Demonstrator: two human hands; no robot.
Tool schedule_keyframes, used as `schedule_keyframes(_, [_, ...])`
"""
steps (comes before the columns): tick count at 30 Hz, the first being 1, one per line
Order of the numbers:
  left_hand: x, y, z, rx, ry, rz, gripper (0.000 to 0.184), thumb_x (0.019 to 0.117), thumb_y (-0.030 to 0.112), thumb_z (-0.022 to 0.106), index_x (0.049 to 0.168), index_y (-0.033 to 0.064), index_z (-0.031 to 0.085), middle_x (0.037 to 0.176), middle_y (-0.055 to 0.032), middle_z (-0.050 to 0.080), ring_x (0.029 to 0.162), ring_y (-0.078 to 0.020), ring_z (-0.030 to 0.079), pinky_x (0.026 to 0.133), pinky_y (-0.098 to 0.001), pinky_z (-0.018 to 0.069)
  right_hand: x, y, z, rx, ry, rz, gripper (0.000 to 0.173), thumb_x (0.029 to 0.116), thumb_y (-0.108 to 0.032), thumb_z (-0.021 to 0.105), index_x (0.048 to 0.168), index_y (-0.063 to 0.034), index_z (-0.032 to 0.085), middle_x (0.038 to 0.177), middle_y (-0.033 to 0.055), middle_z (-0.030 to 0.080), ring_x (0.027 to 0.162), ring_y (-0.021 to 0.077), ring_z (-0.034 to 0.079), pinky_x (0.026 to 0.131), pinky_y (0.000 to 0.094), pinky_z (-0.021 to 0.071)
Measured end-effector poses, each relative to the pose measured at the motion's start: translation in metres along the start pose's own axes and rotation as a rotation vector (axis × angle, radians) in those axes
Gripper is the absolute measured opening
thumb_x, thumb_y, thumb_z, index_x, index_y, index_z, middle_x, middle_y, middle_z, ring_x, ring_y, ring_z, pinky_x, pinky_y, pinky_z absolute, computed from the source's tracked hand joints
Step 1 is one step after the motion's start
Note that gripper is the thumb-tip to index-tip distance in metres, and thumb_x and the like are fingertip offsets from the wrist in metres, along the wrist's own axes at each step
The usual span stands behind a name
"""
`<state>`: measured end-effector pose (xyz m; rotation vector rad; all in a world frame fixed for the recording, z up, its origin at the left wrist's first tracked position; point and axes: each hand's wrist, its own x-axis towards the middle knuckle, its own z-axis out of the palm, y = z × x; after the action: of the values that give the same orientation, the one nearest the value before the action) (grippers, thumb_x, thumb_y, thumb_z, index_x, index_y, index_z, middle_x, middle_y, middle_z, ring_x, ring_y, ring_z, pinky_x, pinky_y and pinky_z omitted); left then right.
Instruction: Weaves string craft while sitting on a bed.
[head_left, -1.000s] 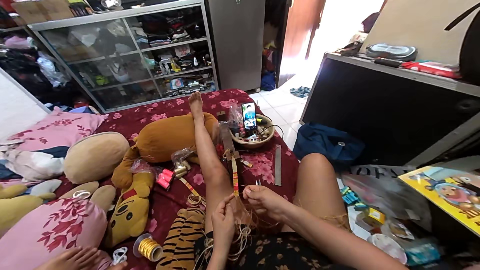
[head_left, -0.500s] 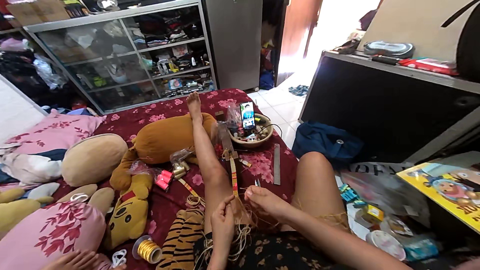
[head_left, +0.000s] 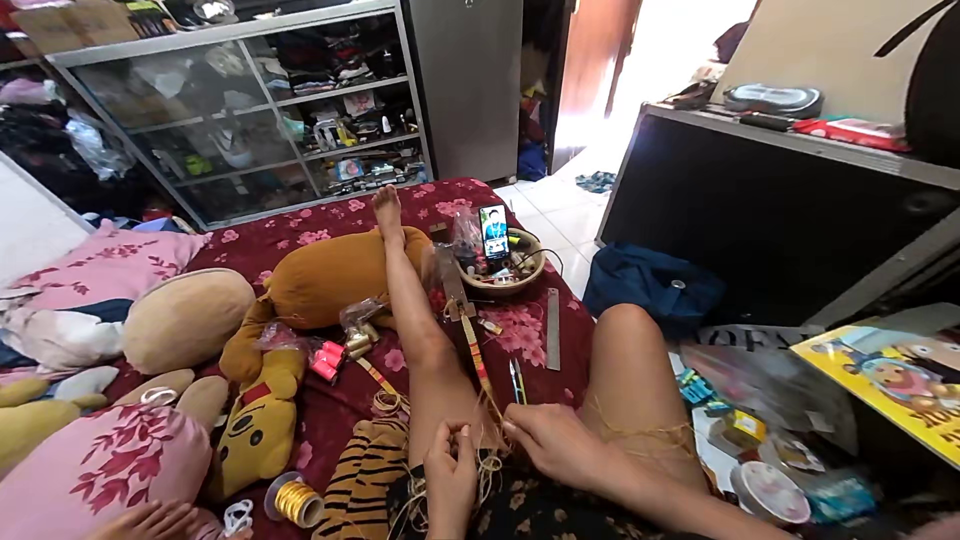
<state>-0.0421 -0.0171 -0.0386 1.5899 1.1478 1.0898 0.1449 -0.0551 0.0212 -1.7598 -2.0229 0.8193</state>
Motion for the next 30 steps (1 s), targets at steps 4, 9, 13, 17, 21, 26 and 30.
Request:
schedule_keyframes(4, [-0.005,-0.005,0.002,0.052,0.013,0.014,0.017,0.0978,0.005,0.054,0.101,-0.0051,0.066,0.071,-0.0024,0.062,0.053,-0.0020,0.054,0.053,-0.0195,0.0483,-0.015,0.003,0.001,-0.041,-0.029,-0.019,0.034,0.1095,-0.023,0.041,0.107,0.0030,0.064,0.101,0.0222,0.067,0.095,0.0388,0.068,0.083,0.0564,0.0519])
schedule_keyframes(9, [-0.008,-0.004,0.003,0.054,0.010,-0.001,0.016,0.0972,0.005,0.054,0.101,-0.0059,0.065,0.071,-0.0036,0.062,0.053,-0.0032,0.054,0.052,-0.0203,0.0485,-0.024,0.007,0.013,-0.021,0.097,-0.093,0.025,0.1059,-0.016,0.049,0.107,0.0021,0.066,0.127,0.0219,0.060,0.093,0.0356,0.070,0.077,0.0501,0.0586])
schedule_keyframes(13, [-0.013,-0.003,-0.001,0.015,-0.018,-0.041,0.016,0.0987,0.004,0.054,0.104,-0.0069,0.064,0.071,-0.0030,0.061,0.052,-0.0031,0.053,0.050,-0.0207,0.0480,-0.021,0.016,0.011,0.291,-0.091,-0.085,0.034,0.1097,-0.019,0.039,0.106,0.0045,0.064,0.088,0.0183,0.064,0.086,0.0303,0.064,0.080,0.0499,0.0494])
schedule_keyframes(17, [-0.011,-0.003,-0.004,-0.004,0.009,-0.043,0.017,0.0988,0.004,0.051,0.107,-0.0066,0.062,0.068,-0.0002,0.059,0.050,-0.0015,0.052,0.051,-0.0198,0.0486,-0.022,0.018,0.004,0.840,-0.216,-0.037,0.026,0.1078,-0.020,0.036,0.097,-0.0101,0.057,0.066,-0.0102,0.039,0.054,-0.0003,0.036,0.052,0.0185,0.0321])
schedule_keyframes(21, [-0.012,0.007,-0.010,-0.041,-0.009,-0.079,0.019,0.1001,0.004,0.052,0.114,-0.0087,0.057,0.065,-0.0007,0.061,0.048,-0.0024,0.053,0.048,-0.0212,0.0478,-0.029,0.023,0.000,1.017,-0.241,-0.070,0.023,0.1059,-0.022,0.036,0.094,-0.0166,0.055,0.061,-0.0139,0.037,0.050,-0.0025,0.033,0.049,0.0160,0.0293])
schedule_keyframes(26, [-0.033,0.036,-0.017,-0.380,-0.233,-0.205,0.018,0.1033,0.003,0.042,0.106,-0.0006,0.059,0.058,0.0074,0.056,0.047,-0.0020,0.055,0.051,-0.0199,0.0520,-0.036,0.018,0.010,0.858,-0.130,-0.161,0.024,0.1073,-0.021,0.038,0.095,-0.0122,0.056,0.066,-0.0123,0.039,0.055,-0.0030,0.037,0.053,0.0157,0.0319])
schedule_keyframes(30, [-0.032,0.045,-0.010,-0.490,-0.358,-0.285,0.028,0.1059,0.009,0.043,0.122,-0.0036,0.063,0.065,0.0058,0.059,0.047,0.0011,0.048,0.048,-0.0162,0.0454,-0.032,0.013,0.017,0.609,-0.101,-0.208,0.033,0.1101,-0.021,0.038,0.104,0.0019,0.061,0.085,0.0044,0.055,0.077,0.0080,0.052,0.074,0.0275,0.0445])
